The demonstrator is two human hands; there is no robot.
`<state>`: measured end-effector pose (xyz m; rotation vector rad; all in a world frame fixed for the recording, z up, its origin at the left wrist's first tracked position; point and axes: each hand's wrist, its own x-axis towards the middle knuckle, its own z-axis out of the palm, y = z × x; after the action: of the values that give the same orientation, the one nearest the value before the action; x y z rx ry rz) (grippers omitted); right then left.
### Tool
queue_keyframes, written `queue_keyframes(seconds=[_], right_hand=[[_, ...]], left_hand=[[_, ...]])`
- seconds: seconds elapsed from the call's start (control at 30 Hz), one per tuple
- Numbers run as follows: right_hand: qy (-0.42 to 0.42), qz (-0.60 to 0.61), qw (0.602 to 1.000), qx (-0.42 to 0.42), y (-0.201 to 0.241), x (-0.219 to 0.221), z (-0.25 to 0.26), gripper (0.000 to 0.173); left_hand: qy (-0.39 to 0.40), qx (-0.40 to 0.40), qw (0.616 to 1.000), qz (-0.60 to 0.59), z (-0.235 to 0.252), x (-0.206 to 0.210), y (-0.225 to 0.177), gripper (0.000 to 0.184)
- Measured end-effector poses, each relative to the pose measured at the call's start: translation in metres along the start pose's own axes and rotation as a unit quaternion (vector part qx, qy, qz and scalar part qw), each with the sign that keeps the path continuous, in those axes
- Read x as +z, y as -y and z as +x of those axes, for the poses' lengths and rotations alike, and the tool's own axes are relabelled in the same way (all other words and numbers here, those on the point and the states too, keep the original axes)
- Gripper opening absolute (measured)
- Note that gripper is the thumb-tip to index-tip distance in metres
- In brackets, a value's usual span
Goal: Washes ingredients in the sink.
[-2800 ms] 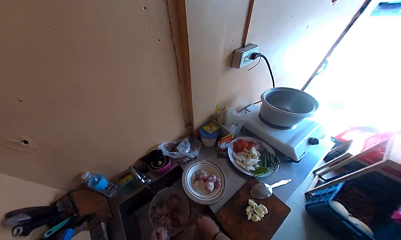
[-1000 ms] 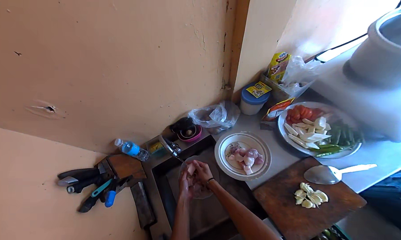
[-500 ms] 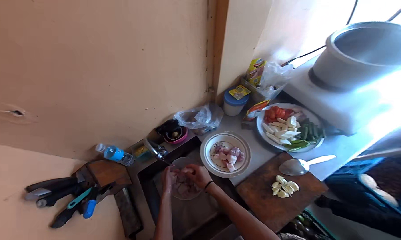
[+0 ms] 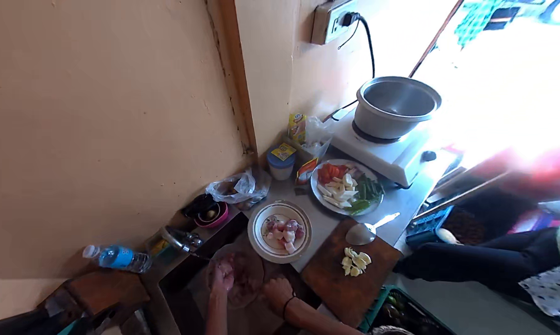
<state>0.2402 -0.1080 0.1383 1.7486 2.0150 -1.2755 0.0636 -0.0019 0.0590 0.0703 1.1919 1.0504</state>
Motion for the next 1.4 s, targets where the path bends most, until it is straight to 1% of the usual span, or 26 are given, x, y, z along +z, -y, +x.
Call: queue_keyframes(seconds=[0.07,0.1,0.17,0.2,0.23,0.3,0.37,0.4,0.43,0.47,0.5,0.53,0.6,0.63,0.67,0.7,0.77,0.83,0.93,1.03,1.1,1.13,1.2,1.3,1.37,1.4], right_hand=[[-0.143,0.023,0.989,-0.04,0.001,-0.022,-0.019,0.032],[-0.228,0.025,0.972,-0.054,-0.002,-0.03,-0.023,0.029],[-0.389,0.014,0.918,-0.069,-0.017,-0.039,-0.016,0.021],[-0.433,0.011,0.899,-0.067,-0.027,-0.041,-0.006,0.022],[-0.436,0.011,0.898,-0.056,-0.035,-0.041,0.003,0.025],[-0.382,0.011,0.924,-0.027,-0.043,-0.04,0.01,0.029],[-0.391,0.023,0.919,-0.051,-0.032,-0.034,0.007,0.025],[-0.36,0.051,0.929,-0.068,-0.017,-0.033,0.002,0.026],[-0.304,0.088,0.945,-0.083,0.001,-0.032,0.0,0.028],[-0.245,0.133,0.956,-0.093,0.017,-0.03,0.006,0.031],[-0.214,0.175,0.956,-0.1,0.03,-0.024,0.02,0.034],[-0.2,0.208,0.953,-0.095,0.041,-0.017,0.038,0.04],[-0.184,0.25,0.949,-0.058,0.056,-0.011,0.072,0.062],[-0.175,0.262,0.948,-0.039,0.063,-0.012,0.084,0.069],[-0.17,0.274,0.946,-0.026,0.068,-0.012,0.094,0.068],[-0.166,0.287,0.943,-0.023,0.071,-0.013,0.102,0.063],[-0.153,0.304,0.939,-0.042,0.067,-0.014,0.115,0.054],[-0.129,0.359,0.921,-0.075,0.051,-0.012,0.128,0.05],[-0.053,0.504,0.854,-0.116,0.039,-0.007,0.139,0.044],[-0.022,0.561,0.816,-0.139,0.037,-0.003,0.139,0.041],[-0.014,0.576,0.802,-0.159,0.038,0.0,0.139,0.037],[-0.017,0.568,0.805,-0.172,0.038,0.0,0.139,0.035],[-0.042,0.52,0.834,-0.178,0.039,-0.002,0.138,0.035],[-0.091,0.464,0.869,-0.147,0.043,-0.009,0.132,0.038],[-0.093,0.453,0.875,-0.145,0.044,-0.014,0.126,0.04],[-0.083,0.463,0.869,-0.156,0.043,-0.016,0.125,0.039]], left_hand=[[0.023,-0.011,1.0,-0.005,0.0,-0.004,-0.002,0.046],[0.027,-0.017,0.999,-0.022,-0.003,-0.002,-0.004,0.048],[0.034,-0.018,0.997,-0.062,-0.007,0.004,-0.003,0.048],[0.044,-0.014,0.996,-0.073,-0.008,0.006,-0.003,0.047],[0.059,-0.01,0.995,-0.081,-0.009,0.006,-0.004,0.047],[0.084,-0.004,0.991,-0.105,-0.01,0.005,-0.007,0.049],[0.088,0.01,0.988,-0.127,-0.012,0.008,-0.012,0.051],[0.087,0.017,0.987,-0.135,-0.013,0.008,-0.015,0.054],[0.084,0.019,0.986,-0.143,-0.013,0.007,-0.016,0.056],[0.085,0.018,0.985,-0.15,-0.013,0.007,-0.018,0.057],[0.091,0.017,0.985,-0.149,-0.014,0.006,-0.02,0.059],[0.096,0.019,0.986,-0.133,-0.017,0.005,-0.022,0.06],[0.098,0.045,0.992,-0.062,-0.025,0.005,-0.024,0.064],[0.084,0.06,0.994,-0.025,-0.03,0.007,-0.025,0.062],[0.066,0.076,0.995,0.007,-0.035,0.008,-0.027,0.057],[0.05,0.091,0.994,0.034,-0.039,0.008,-0.029,0.048],[0.052,0.12,0.988,0.086,-0.037,-0.004,-0.03,0.031],[0.044,0.145,0.982,0.115,-0.034,-0.013,-0.03,0.03],[0.011,0.18,0.976,0.12,-0.032,-0.029,-0.035,0.024],[-0.01,0.18,0.972,0.151,-0.034,-0.036,-0.033,0.025],[-0.014,0.179,0.967,0.179,-0.037,-0.038,-0.03,0.029],[-0.008,0.177,0.967,0.185,-0.038,-0.038,-0.029,0.032],[0.012,0.176,0.964,0.199,-0.042,-0.039,-0.026,0.035],[0.0,0.173,0.963,0.206,-0.044,-0.032,-0.022,0.032],[-0.02,0.16,0.967,0.199,-0.043,-0.025,-0.021,0.034],[-0.026,0.158,0.968,0.193,-0.041,-0.023,-0.021,0.036]])
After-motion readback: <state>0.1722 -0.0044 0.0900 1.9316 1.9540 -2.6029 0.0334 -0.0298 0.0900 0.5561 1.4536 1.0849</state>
